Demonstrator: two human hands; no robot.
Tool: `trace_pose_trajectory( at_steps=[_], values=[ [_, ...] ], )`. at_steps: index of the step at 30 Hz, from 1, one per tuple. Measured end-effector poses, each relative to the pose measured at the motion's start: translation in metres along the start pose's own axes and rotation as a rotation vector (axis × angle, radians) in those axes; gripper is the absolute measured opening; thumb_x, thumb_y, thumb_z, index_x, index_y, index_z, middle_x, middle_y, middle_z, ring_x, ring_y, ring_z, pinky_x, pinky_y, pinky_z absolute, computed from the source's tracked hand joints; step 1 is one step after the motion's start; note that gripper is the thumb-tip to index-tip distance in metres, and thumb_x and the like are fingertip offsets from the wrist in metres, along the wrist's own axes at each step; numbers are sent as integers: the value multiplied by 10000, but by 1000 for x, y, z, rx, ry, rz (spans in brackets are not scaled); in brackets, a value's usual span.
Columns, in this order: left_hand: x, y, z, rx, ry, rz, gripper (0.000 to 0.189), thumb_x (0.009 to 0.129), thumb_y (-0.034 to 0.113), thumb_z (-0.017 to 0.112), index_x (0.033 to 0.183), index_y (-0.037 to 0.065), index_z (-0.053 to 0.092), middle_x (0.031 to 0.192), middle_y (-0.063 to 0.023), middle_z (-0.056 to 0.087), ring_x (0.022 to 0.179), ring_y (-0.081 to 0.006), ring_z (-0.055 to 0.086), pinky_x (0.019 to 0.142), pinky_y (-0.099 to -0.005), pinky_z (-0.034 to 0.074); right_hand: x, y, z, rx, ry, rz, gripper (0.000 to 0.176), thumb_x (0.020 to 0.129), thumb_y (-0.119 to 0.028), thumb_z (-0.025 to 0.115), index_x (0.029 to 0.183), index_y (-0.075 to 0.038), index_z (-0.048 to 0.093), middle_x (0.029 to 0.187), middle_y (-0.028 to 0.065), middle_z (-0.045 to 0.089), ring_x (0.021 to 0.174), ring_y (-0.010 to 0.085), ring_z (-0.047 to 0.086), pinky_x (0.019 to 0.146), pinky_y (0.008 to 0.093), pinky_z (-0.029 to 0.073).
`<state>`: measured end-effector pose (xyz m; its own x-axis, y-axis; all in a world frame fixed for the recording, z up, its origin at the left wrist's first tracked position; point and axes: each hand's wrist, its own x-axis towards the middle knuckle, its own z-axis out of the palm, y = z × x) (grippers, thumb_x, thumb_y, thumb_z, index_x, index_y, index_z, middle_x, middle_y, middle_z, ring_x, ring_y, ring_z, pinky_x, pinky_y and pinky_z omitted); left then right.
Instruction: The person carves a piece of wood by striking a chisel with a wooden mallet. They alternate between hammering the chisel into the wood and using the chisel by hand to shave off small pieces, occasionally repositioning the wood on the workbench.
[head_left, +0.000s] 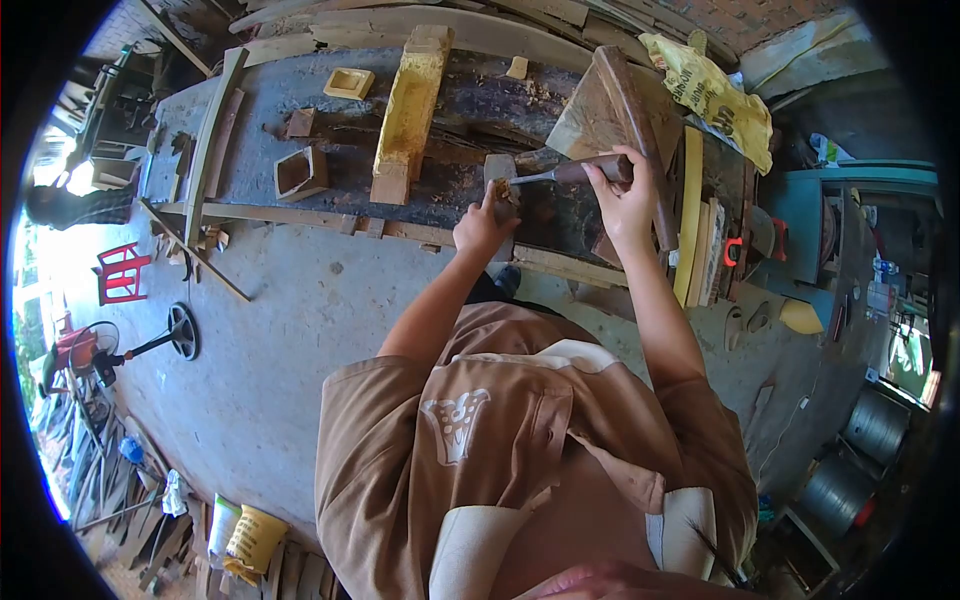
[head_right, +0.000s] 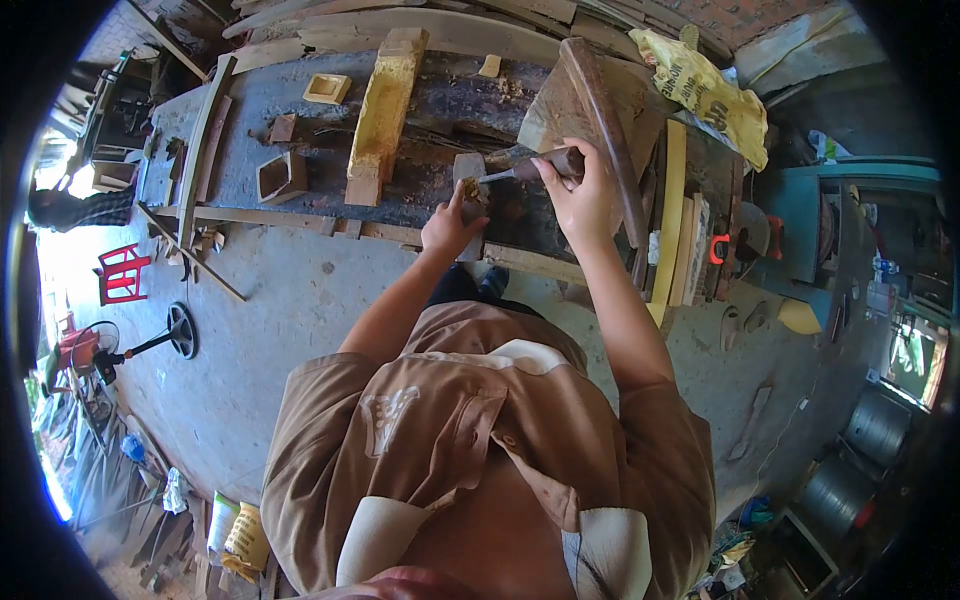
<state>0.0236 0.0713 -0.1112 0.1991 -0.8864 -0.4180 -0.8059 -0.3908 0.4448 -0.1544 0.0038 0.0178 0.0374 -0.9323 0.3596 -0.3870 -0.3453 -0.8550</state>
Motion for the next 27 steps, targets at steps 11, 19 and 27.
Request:
trace_pose_trajectory(
  at_steps=[11,19,27],
  values=[
    [5,5,-1,92,-27,-4,897,715,577,604,1414,213,176,1017,-168,579,878,-322,612,701,-412,495,-4,3,-2,9,49,55,384,740,-179,735,1031,-22,539,873,99,611,751,149,611,652,259,521],
    [6,6,-2,136,-30,16,915,706,587,603,1412,187,180,1011,-164,589,865,-316,620,686,-407,501,-4,1,-2,23,45,84,397,740,-187,734,1033,-13,533,885,109,609,753,156,614,655,266,525],
    [6,6,-2,145,-28,24,925,706,589,603,1411,169,176,1000,-168,595,856,-315,623,681,-399,506,5,-23,6,-186,-62,-120,387,735,-199,730,1048,-38,569,884,137,616,730,210,625,579,299,531]
  ],
)
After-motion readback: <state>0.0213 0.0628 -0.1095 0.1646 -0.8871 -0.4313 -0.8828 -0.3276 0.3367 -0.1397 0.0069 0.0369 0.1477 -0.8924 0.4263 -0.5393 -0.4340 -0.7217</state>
